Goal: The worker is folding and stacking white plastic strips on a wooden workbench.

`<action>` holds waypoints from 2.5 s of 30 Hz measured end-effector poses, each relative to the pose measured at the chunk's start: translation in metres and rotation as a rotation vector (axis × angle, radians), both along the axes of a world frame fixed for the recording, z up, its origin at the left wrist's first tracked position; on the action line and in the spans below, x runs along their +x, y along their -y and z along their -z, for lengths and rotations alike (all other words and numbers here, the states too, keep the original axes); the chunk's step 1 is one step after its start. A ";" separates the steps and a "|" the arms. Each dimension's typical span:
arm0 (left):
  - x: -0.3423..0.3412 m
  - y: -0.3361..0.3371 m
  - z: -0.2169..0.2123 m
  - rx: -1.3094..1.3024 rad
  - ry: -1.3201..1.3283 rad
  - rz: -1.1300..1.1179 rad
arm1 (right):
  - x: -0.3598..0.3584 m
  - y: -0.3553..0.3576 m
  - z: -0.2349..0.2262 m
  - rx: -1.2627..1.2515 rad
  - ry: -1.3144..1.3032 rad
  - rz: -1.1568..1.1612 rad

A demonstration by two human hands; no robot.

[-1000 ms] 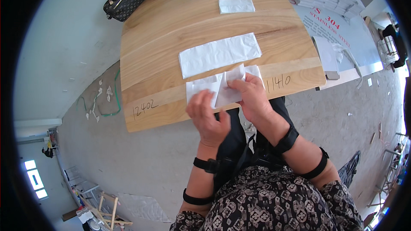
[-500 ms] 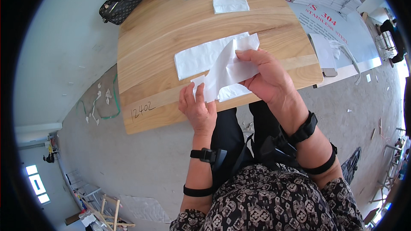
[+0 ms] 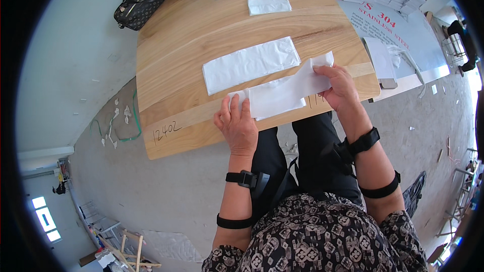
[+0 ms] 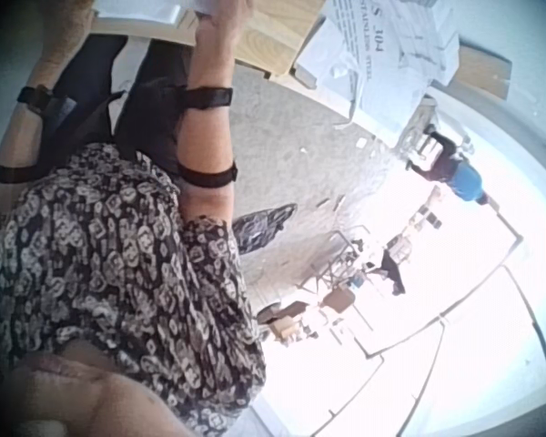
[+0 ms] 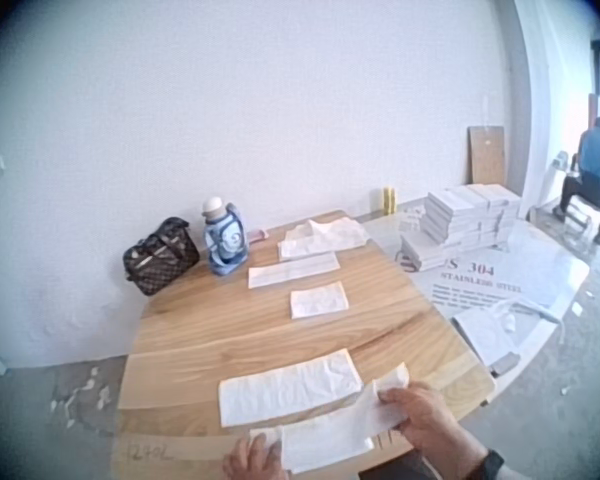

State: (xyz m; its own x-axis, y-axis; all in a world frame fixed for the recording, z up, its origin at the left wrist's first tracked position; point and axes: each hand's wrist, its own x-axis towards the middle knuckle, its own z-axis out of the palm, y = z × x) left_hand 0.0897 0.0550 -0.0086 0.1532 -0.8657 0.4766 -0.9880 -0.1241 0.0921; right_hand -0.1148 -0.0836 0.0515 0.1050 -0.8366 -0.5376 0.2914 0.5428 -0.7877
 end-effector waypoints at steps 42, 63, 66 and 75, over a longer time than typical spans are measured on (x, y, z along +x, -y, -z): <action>0.009 -0.005 0.006 -0.002 -0.147 0.062 | 0.064 -0.081 0.050 -1.336 -1.055 -0.935; -0.048 -0.006 -0.011 -0.191 -0.898 0.115 | 0.056 -0.033 0.017 -0.630 -0.884 -0.433; -0.024 -0.009 -0.004 -0.129 -0.640 0.007 | 0.047 -0.026 0.016 -0.644 -1.000 -0.489; -0.020 0.009 -0.014 0.370 -0.206 0.189 | 0.043 -0.025 0.030 -0.615 -1.190 -0.559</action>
